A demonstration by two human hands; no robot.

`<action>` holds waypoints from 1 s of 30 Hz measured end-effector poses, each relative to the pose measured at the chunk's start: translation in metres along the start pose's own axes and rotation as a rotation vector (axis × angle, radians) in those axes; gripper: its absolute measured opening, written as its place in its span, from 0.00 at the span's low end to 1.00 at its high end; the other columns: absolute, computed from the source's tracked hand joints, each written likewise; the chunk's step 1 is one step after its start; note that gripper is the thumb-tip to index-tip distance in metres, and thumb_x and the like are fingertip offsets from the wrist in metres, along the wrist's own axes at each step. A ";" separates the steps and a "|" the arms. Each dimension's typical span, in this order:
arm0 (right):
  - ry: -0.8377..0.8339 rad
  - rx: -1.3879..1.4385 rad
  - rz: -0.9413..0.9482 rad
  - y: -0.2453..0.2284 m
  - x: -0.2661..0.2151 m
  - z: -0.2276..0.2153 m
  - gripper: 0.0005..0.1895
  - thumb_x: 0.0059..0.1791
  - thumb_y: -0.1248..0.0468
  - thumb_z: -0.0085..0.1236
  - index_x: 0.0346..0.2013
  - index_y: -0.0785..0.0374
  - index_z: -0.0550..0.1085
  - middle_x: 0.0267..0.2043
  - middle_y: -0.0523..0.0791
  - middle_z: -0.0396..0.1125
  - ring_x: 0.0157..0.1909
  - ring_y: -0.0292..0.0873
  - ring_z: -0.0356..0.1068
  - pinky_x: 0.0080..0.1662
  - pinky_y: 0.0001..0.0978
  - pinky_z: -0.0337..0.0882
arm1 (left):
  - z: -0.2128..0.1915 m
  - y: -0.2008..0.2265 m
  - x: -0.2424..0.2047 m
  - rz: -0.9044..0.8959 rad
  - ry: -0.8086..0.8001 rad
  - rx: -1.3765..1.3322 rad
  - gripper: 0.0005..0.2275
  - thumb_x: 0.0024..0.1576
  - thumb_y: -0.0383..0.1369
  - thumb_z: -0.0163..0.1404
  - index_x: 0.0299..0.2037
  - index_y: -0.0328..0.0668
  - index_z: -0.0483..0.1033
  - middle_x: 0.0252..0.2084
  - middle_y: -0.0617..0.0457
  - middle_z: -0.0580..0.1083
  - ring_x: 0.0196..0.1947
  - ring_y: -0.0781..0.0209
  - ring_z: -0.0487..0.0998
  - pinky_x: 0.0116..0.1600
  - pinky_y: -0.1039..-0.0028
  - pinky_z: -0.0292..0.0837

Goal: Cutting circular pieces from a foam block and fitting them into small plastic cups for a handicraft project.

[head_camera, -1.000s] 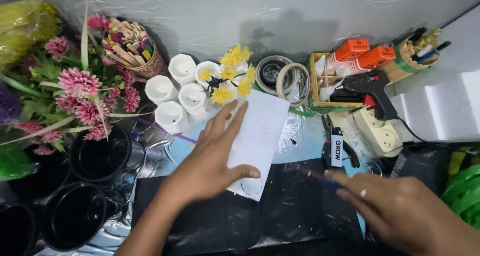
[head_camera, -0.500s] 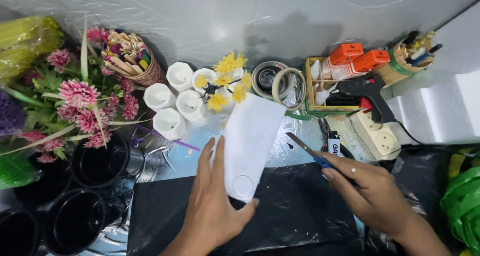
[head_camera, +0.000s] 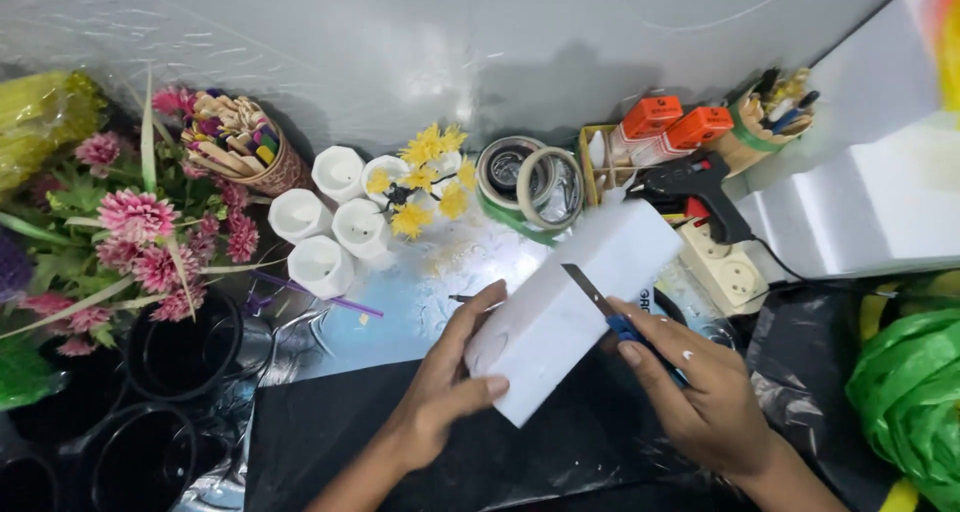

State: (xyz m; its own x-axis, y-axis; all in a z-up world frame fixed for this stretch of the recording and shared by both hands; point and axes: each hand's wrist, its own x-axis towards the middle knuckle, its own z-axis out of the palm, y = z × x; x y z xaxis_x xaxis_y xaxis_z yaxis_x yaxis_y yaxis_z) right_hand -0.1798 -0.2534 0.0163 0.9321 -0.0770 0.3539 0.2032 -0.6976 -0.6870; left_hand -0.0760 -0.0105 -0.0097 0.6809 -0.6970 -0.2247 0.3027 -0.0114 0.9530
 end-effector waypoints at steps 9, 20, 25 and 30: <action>0.008 -0.020 0.012 0.002 0.001 0.013 0.23 0.53 0.66 0.52 0.62 0.71 0.70 0.63 0.54 0.70 0.63 0.49 0.74 0.65 0.38 0.72 | 0.011 0.012 0.003 0.449 0.183 0.642 0.44 0.49 0.59 0.54 0.71 0.38 0.55 0.71 0.40 0.61 0.73 0.42 0.62 0.67 0.53 0.63; 0.094 -0.424 -0.194 -0.022 -0.020 0.029 0.22 0.52 0.67 0.57 0.60 0.71 0.71 0.49 0.52 0.77 0.32 0.41 0.78 0.37 0.32 0.76 | 0.007 -0.030 0.016 0.910 0.547 0.792 0.25 0.49 0.36 0.70 0.55 0.34 0.76 0.50 0.40 0.78 0.48 0.51 0.84 0.49 0.65 0.85; 0.067 -0.450 -0.220 -0.027 -0.031 0.038 0.21 0.49 0.68 0.62 0.57 0.70 0.74 0.45 0.50 0.78 0.27 0.33 0.76 0.32 0.26 0.75 | 0.004 -0.037 0.018 0.937 0.528 0.793 0.27 0.50 0.36 0.71 0.57 0.35 0.75 0.51 0.40 0.78 0.48 0.51 0.84 0.51 0.63 0.86; 0.046 -0.452 -0.201 -0.024 -0.035 0.042 0.22 0.50 0.68 0.62 0.58 0.69 0.73 0.35 0.44 0.78 0.19 0.29 0.68 0.26 0.23 0.72 | 0.005 -0.031 0.019 0.990 0.543 0.780 0.25 0.49 0.33 0.71 0.54 0.31 0.76 0.48 0.40 0.79 0.45 0.51 0.84 0.48 0.67 0.86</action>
State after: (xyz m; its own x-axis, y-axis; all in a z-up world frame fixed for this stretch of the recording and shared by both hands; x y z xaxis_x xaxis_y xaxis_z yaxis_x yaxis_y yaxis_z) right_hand -0.2047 -0.2040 -0.0066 0.8716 0.0663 0.4857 0.2177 -0.9401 -0.2623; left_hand -0.0757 -0.0273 -0.0423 0.6186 -0.2858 0.7319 -0.7854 -0.1999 0.5858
